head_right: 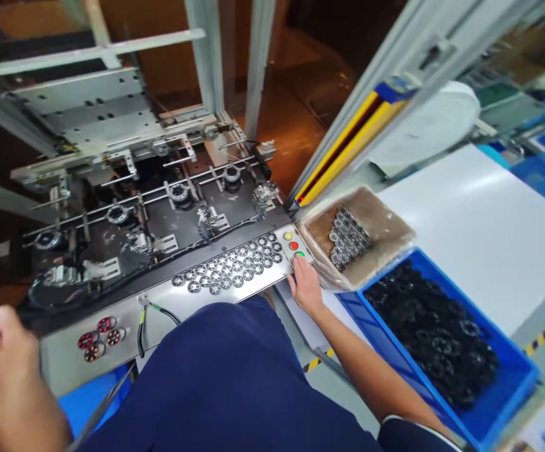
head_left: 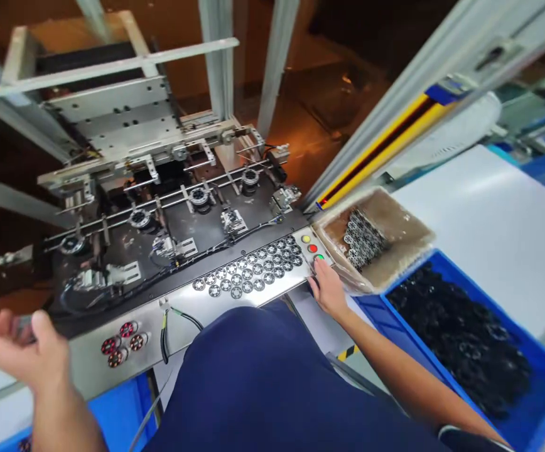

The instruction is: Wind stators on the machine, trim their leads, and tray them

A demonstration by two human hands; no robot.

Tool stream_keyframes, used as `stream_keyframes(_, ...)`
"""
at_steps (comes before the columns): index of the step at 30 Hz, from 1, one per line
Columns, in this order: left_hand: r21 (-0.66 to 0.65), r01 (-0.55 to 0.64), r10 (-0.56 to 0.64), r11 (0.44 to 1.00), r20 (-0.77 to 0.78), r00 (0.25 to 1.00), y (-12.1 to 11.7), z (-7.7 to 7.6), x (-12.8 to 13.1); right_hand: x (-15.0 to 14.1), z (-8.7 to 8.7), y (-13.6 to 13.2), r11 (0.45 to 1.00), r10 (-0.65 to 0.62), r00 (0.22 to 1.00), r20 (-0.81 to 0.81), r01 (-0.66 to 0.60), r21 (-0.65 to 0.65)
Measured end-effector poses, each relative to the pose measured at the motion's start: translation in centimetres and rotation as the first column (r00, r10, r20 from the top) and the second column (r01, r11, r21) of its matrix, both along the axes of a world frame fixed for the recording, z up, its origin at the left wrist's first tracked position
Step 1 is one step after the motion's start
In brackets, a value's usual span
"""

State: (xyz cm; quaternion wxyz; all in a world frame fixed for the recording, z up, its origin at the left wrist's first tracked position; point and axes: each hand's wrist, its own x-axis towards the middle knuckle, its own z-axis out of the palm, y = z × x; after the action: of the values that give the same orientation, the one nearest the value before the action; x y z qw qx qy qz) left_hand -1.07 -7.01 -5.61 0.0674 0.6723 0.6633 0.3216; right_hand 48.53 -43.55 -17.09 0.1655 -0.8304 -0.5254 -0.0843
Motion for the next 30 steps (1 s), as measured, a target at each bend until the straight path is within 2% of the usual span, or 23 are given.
stream_keyframes(2,0.092,-0.124,0.107,0.988,0.178,0.978,-3.0,-3.3,-1.3,0.1,-0.3,-0.2,1.0,-0.029,0.999,-0.018,0.029,-0.009)
stream_keyframes(5,0.049,-0.161,0.147,0.986,0.215,0.965,-6.9,-7.4,-1.7,0.6,-0.2,-0.4,0.998,-0.059,0.998,-0.012,0.059,-0.007)
stream_keyframes(7,0.003,-0.172,0.166,0.985,0.236,0.957,-8.8,-9.1,-1.2,1.0,0.0,-0.3,0.998,-0.06,0.998,0.005,0.06,-0.004)
stream_keyframes(9,-0.042,-0.181,0.186,0.983,0.248,0.951,-9.9,-10.0,-0.7,1.3,0.2,-0.2,0.999,-0.047,0.999,0.025,0.047,0.005)
stream_keyframes(14,-0.09,-0.241,0.256,0.966,0.245,0.935,-10.4,-10.7,-0.1,1.9,0.6,0.1,0.997,-0.003,0.997,0.081,-0.003,0.078)
stream_keyframes(20,-0.133,-0.277,0.303,0.952,0.247,0.92,-10.3,-10.6,0.1,3.3,1.0,1.6,0.982,0.071,0.993,0.097,-0.086,0.166)
stream_keyframes(24,-0.171,-0.245,0.277,0.954,0.202,0.939,-10.7,-10.1,0.2,3.1,0.2,2.8,0.99,0.017,1.0,0.018,-0.02,0.14)
stream_keyframes(30,-0.223,-0.183,0.213,0.958,0.119,0.97,-10.4,-9.4,0.6,2.4,-1.2,2.5,0.996,-0.074,0.992,-0.103,0.079,0.051)
